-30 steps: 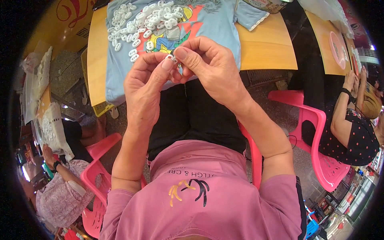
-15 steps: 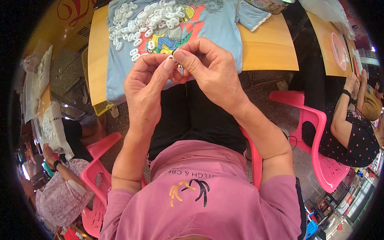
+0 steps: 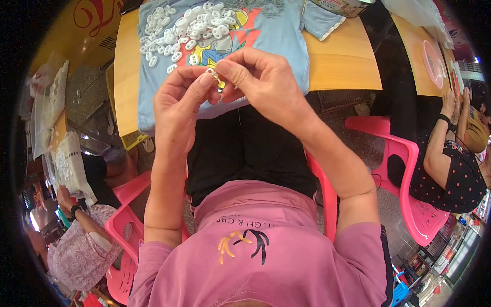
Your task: Manually picking up, inspecting, and assembling small white plastic two-hole toggles on a cloth-covered workbench.
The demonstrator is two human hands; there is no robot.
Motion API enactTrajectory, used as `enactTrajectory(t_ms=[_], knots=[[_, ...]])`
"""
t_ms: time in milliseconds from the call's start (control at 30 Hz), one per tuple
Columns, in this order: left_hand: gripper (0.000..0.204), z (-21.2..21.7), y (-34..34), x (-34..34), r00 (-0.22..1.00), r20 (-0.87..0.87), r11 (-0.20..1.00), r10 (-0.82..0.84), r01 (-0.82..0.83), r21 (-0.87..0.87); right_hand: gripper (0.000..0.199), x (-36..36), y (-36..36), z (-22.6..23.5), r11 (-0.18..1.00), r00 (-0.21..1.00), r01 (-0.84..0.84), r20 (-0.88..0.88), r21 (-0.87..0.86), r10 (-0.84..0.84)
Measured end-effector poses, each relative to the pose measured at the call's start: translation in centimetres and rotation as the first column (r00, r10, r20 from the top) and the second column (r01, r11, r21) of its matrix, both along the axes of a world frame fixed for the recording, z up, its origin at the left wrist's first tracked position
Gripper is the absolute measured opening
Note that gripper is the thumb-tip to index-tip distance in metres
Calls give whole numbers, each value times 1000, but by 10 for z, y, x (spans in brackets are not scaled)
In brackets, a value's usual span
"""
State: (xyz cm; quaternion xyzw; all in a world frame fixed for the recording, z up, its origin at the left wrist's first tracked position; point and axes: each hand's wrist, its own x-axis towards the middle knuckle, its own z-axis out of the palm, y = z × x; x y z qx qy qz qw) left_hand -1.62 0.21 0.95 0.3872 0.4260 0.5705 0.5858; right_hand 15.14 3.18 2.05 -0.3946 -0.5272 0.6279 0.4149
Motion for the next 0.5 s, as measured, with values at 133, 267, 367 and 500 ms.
enactTrajectory(t_ms=[133,267,367,500], knots=[[18,3,0,-2,990,118,996,-75,81,-43,17,15,5,9,966,972,-66,234,248,7],[18,6,-3,-1,989,107,994,-97,102,-47,14,23,14,13,639,861,-317,496,701,-116],[17,10,-5,0,988,98,990,-117,124,-71,12,23,20,16,463,844,-392,511,795,-164],[15,10,-7,0,989,48,988,-142,144,-50,9,22,14,19,485,857,-383,498,787,-133]])
